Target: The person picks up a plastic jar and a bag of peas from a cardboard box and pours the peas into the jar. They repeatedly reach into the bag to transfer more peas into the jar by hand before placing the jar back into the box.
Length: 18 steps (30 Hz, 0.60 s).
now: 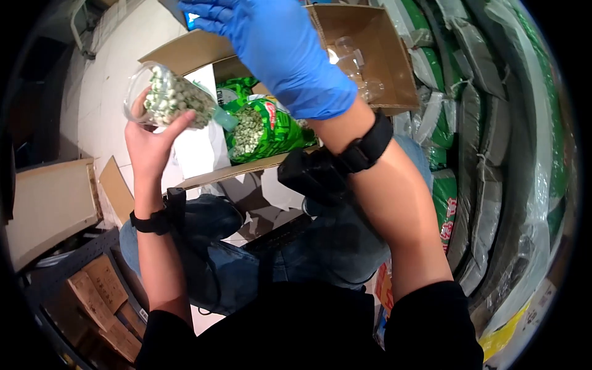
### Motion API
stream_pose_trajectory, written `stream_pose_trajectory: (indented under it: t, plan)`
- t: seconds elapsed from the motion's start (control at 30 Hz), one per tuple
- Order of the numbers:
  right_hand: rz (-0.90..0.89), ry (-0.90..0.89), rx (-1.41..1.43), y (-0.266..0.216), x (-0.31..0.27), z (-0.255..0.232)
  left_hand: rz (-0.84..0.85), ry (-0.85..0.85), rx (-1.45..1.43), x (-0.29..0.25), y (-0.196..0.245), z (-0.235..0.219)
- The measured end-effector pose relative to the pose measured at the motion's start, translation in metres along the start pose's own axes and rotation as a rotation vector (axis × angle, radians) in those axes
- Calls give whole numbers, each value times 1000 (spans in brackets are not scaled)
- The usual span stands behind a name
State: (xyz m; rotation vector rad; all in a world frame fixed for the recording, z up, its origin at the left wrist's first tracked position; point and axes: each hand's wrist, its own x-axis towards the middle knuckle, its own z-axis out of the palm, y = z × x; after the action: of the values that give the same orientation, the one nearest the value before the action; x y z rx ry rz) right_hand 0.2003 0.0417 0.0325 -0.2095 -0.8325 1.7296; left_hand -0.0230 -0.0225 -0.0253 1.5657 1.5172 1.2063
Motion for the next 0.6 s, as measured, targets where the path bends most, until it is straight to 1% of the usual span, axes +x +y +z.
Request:
stream_pose_trajectory:
  t: [0.07, 0.1, 0.17, 0.2, 0.27, 0.3, 0.33, 0.4, 0.47, 0.5, 0.53, 0.57, 0.6]
  plan:
    - [-31, 6, 21, -4, 1, -1, -67, 61, -1, 7, -11, -14]
    - [-39, 17, -11, -8, 2, -2, -66, 69, 15, 9, -19, -20]
    - [-74, 72, -38, -11, 3, 0, -76, 155, 199, 10, -38, -30]
    - [-72, 67, -26, -13, 6, 0, -77, 162, 211, 11, -52, -36]
    - [-62, 62, -60, -19, 7, -3, -135, 167, 272, 11, -73, -44]
    - [-62, 58, -49, -23, 8, 0, -199, 178, 196, 7, -65, -43]
    - [-54, 90, -65, -26, 6, 5, -199, 181, 206, 5, -66, -46]
    - [-48, 123, -71, -31, 2, 0, -241, 205, 79, 2, -67, -54]
    - [-404, -178, -1650, -37, -3, -14, -243, 192, 49, -2, -62, -60]
    - [180, -17, -1026, -60, 1, 2, -183, 168, 119, -3, -56, -60]
    - [180, -18, -1019, -61, -6, 7, -125, 143, 188, -4, -48, -59]
    - [126, -81, -1056, -61, -15, 13, -85, 110, 197, -5, -42, -56]
    - [72, -142, -1093, -59, -20, 17, -89, 105, 203, -7, -33, -50]
